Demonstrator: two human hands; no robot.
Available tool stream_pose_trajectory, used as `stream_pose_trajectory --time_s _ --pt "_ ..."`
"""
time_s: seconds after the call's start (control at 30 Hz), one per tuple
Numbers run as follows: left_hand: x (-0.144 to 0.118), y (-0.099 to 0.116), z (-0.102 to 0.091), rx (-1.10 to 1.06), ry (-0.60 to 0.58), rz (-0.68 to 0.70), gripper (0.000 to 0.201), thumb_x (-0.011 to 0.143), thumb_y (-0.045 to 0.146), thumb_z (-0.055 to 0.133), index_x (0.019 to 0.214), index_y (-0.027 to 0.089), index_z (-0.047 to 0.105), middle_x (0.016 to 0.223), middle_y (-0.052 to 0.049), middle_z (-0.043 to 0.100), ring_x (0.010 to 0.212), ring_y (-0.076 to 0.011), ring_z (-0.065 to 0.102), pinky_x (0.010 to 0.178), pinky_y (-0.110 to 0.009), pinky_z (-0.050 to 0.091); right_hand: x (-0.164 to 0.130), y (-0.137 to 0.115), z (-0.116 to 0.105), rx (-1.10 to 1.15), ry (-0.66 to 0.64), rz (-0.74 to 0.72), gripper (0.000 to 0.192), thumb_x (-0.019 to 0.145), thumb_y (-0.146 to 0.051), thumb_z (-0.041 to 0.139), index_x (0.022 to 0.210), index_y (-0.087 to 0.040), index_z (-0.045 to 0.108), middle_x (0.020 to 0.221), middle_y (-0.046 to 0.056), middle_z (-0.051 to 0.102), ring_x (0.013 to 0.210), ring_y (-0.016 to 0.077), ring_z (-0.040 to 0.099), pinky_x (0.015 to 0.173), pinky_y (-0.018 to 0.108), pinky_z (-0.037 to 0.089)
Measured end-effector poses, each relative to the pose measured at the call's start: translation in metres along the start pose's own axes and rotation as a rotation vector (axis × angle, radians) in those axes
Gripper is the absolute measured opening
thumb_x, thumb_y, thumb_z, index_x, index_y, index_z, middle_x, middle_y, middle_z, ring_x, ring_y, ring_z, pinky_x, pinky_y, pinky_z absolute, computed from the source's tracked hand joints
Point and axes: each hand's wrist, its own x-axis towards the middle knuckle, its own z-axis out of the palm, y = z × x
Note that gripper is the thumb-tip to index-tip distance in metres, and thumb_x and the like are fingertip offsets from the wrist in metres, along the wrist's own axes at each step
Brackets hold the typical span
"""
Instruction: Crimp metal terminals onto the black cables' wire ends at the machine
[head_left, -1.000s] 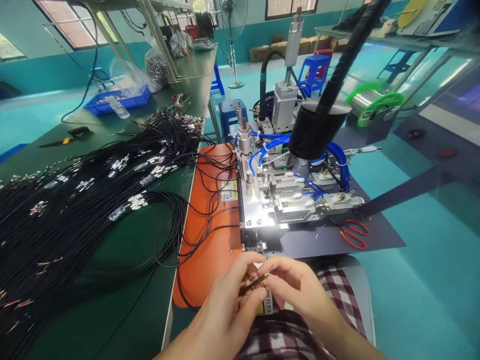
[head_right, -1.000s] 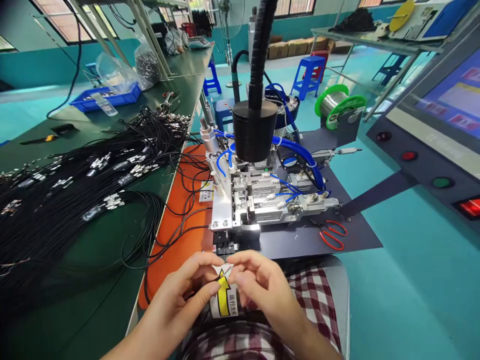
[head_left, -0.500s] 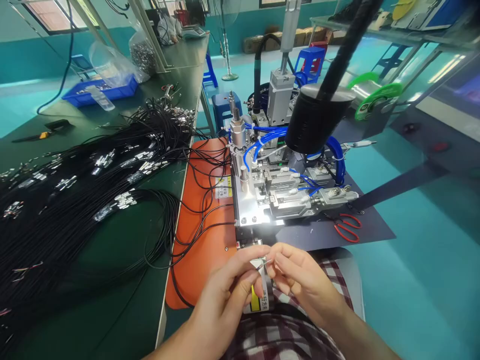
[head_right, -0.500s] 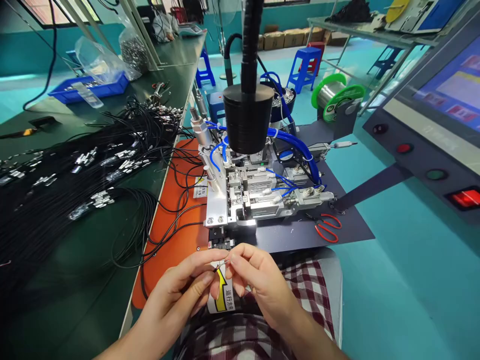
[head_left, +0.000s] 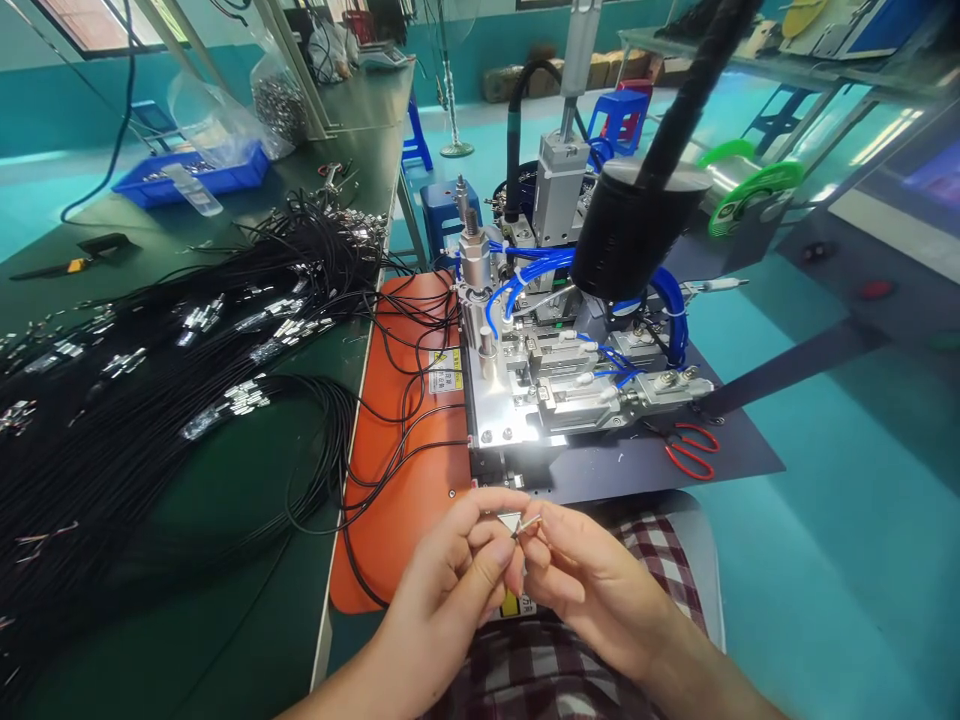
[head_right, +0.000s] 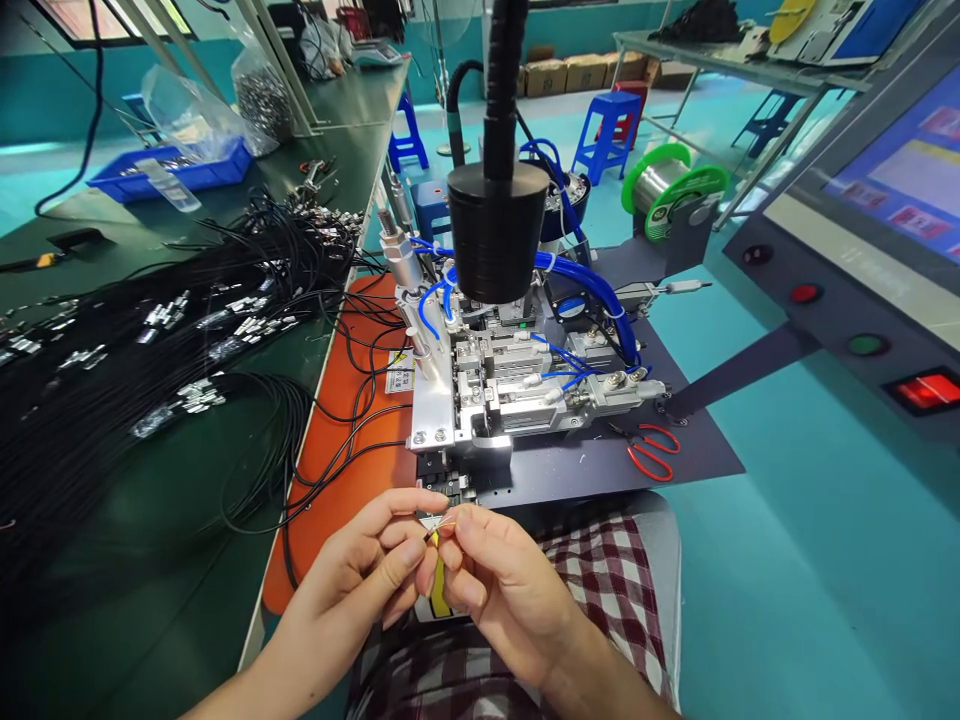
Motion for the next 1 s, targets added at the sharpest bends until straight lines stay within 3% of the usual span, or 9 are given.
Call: stream_pose_trajectory --time_s 0.2,0.33,0.4,0.5,0.6,0.7,0.83,0.93,1.0 --pt "0.003 0.002 0.000 -0.074 -0.031 -0.037 0.026 0.092 0.034 0.049 0.112 0.017 0.050 0.062 0.004 0.048 0.048 -0.0044 0.031 0.043 -0.017 0.023 0.001 0.008 -0.007 0.087 0.052 0.053 0.029 0.075 -0.043 0.071 0.078 -0.017 0.060 0.063 -0.005 0.041 0.050 0.0076 0.032 0.059 0.023 0.040" --pt "0.006 0.005 -0.002 -0.111 -0.049 -0.063 0.028 0.091 0.036 0.051 0.111 0.017 0.051 0.060 0.005 0.049 0.044 -0.0032 0.029 0.041 -0.016 0.020 0.003 0.007 -0.007 0.288 0.001 0.117 0.024 0.072 -0.033 0.075 0.077 -0.014 0.061 0.063 -0.007 0.038 0.047 0.0038 0.022 0.058 0.019 0.040" --pt "0.007 0.005 -0.002 -0.098 -0.044 -0.066 0.028 0.091 0.036 0.050 0.110 0.017 0.052 0.059 0.005 0.049 0.043 -0.0033 0.029 0.041 -0.016 0.021 0.003 0.007 -0.006 0.271 0.012 0.111 0.024 0.072 -0.033 0.075 0.075 -0.014 0.060 0.062 -0.007 0.039 0.045 0.0034 0.022 0.052 0.017 0.036" --pt "0.005 -0.001 -0.003 0.031 0.031 -0.023 0.025 0.092 0.035 0.048 0.111 0.021 0.053 0.061 0.004 0.051 0.045 -0.0056 0.035 0.042 -0.016 0.027 0.000 0.011 -0.005 -0.047 0.128 -0.064 0.025 0.078 -0.037 0.069 0.072 -0.016 0.058 0.060 -0.004 0.044 0.046 0.0060 0.031 0.047 0.020 0.034" --pt "0.000 -0.013 -0.005 0.318 0.145 0.128 0.024 0.091 0.029 0.049 0.115 0.025 0.053 0.075 -0.001 0.058 0.060 -0.0122 0.052 0.050 -0.020 0.040 -0.006 0.016 -0.007 -0.534 0.282 -0.371 0.022 0.085 -0.036 0.060 0.074 -0.018 0.059 0.066 0.000 0.052 0.055 0.0119 0.044 0.053 0.024 0.038" --pt "-0.005 -0.022 -0.006 0.548 0.170 0.250 0.032 0.090 0.023 0.048 0.122 0.028 0.049 0.089 -0.003 0.060 0.075 -0.0158 0.055 0.061 -0.023 0.044 -0.009 0.017 -0.010 -0.986 0.343 -0.643 0.013 0.088 -0.024 0.054 0.077 -0.019 0.058 0.073 0.002 0.056 0.065 0.0153 0.050 0.060 0.028 0.040" --pt "-0.001 -0.016 -0.004 0.472 0.150 0.104 0.028 0.091 0.029 0.048 0.118 0.026 0.048 0.082 0.000 0.054 0.068 -0.0128 0.049 0.059 -0.022 0.043 -0.010 0.011 -0.015 -1.259 0.288 -0.766 0.012 0.088 -0.014 0.050 0.079 -0.020 0.055 0.071 0.000 0.057 0.063 0.0142 0.052 0.060 0.027 0.040" --pt "0.007 -0.004 -0.001 0.397 0.140 0.019 0.016 0.088 0.035 0.054 0.095 0.021 0.057 0.076 0.001 0.052 0.067 -0.0119 0.047 0.059 -0.021 0.040 -0.011 0.007 -0.020 -1.357 0.254 -0.803 0.012 0.088 -0.013 0.049 0.080 -0.020 0.054 0.072 0.002 0.059 0.064 0.0156 0.054 0.061 0.029 0.040" --pt "0.011 0.002 0.000 0.332 0.134 -0.016 0.019 0.087 0.036 0.055 0.080 0.019 0.057 0.073 0.001 0.051 0.066 -0.0114 0.047 0.058 -0.021 0.039 -0.013 0.006 -0.021 -1.413 0.237 -0.813 0.011 0.087 -0.013 0.050 0.081 -0.020 0.055 0.071 0.002 0.060 0.063 0.0161 0.053 0.061 0.030 0.040"
